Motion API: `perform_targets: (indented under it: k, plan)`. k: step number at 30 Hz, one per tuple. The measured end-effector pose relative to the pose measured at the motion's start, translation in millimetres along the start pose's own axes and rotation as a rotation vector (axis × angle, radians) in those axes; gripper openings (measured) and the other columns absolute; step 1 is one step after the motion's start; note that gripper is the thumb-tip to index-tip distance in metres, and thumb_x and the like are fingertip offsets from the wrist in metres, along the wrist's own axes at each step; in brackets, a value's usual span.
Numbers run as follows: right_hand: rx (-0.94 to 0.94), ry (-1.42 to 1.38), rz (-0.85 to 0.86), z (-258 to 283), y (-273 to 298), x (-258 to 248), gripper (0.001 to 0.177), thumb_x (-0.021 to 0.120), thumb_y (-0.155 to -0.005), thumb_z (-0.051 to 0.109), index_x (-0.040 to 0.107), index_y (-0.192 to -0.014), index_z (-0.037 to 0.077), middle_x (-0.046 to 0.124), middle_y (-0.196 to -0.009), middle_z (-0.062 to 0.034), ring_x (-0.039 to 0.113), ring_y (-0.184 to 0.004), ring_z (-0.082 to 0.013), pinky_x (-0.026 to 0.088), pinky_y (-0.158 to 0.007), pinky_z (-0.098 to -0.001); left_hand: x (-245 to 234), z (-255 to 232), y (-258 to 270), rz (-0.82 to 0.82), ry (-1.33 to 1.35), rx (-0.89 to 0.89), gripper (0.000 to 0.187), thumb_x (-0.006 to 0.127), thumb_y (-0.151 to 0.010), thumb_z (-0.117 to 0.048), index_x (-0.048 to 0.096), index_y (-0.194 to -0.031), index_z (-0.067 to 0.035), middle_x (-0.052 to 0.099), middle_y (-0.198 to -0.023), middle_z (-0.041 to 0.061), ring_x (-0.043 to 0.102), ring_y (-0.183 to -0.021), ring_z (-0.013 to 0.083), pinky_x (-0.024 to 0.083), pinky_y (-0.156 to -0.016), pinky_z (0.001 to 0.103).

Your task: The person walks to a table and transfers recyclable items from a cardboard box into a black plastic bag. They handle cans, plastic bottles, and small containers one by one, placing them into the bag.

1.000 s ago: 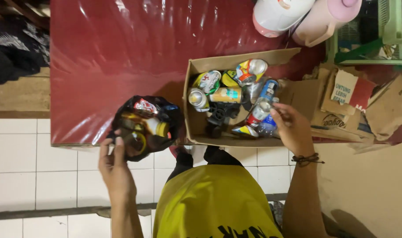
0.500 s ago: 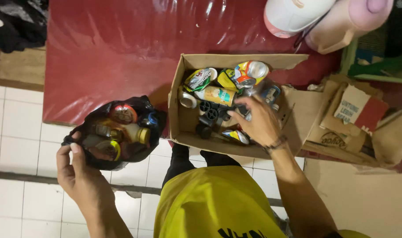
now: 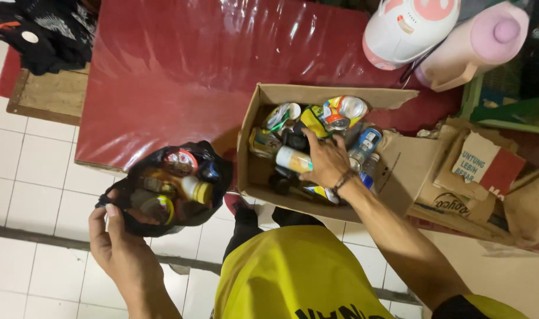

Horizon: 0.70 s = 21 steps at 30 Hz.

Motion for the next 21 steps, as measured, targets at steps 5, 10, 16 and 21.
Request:
perform_targets:
  k: [5, 10, 16, 21]
  plan:
    - [0.03, -0.17, -0.152, -5.3, -11.5, -9.5, 0.093, 0.09, -0.076, 0.04, 0.036, -0.146, 0.009, 0.067, -0.113, -0.0219, 0.064, -0.107, -0.0382, 0.043, -0.097, -0.0504, -0.7, -1.8, -8.1, 0.041, -0.036, -0.016, 0.028, 0.052, -0.114, -0.02, 0.059, -0.133, -0.001, 0.065, -0.093, 0.005, 0.06, -0.082, 0.0118, 0.049, -0.077, 0.026]
    - [-0.037, -0.111, -0.46, -4.4, -56.2, -23.5, 0.063, 0.083, -0.08, 0.022, 0.052, -0.133, 0.009, 0.065, -0.124, -0.02, 0.063, -0.113, -0.0411, 0.052, -0.091, -0.0478, 2.3, -2.1, -13.5, 0.07, -0.017, -0.06, 0.027, 0.052, -0.112, -0.02, 0.059, -0.131, -0.003, 0.067, -0.095, 0.005, 0.063, -0.086, 0.0107, 0.051, -0.081, 0.024]
    - [0.048, -0.168, -0.349, 6.8, -82.7, -10.8, 0.06, 0.082, -0.081, 0.02, 0.055, -0.134, 0.013, 0.068, -0.117, -0.012, 0.067, -0.106, -0.0359, 0.051, -0.089, -0.0501, 6.8, -6.9, -9.2, 0.085, -0.104, -0.103, 0.03, 0.052, -0.112, -0.023, 0.062, -0.133, -0.004, 0.065, -0.089, 0.004, 0.058, -0.083, 0.009, 0.047, -0.077, 0.024]
    - [-0.021, -0.081, -0.406, 17.1, -67.0, -13.8, 0.045, 0.088, -0.071, 0.021, 0.074, -0.113, 0.013, 0.068, -0.112, -0.0142, 0.068, -0.097, -0.0348, 0.053, -0.082, -0.0463, 10.3, -8.5, -10.6, 0.109, -0.084, -0.087, 0.032, 0.053, -0.109, -0.023, 0.059, -0.133, -0.003, 0.068, -0.102, 0.001, 0.061, -0.094, 0.0062, 0.049, -0.086, 0.022]
Point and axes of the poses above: each hand's wrist, its own y-axis away from the middle knuckle, its own x-axis out of the palm, z = x × y, the point moved 7 cm from there along -y, towards the middle knuckle
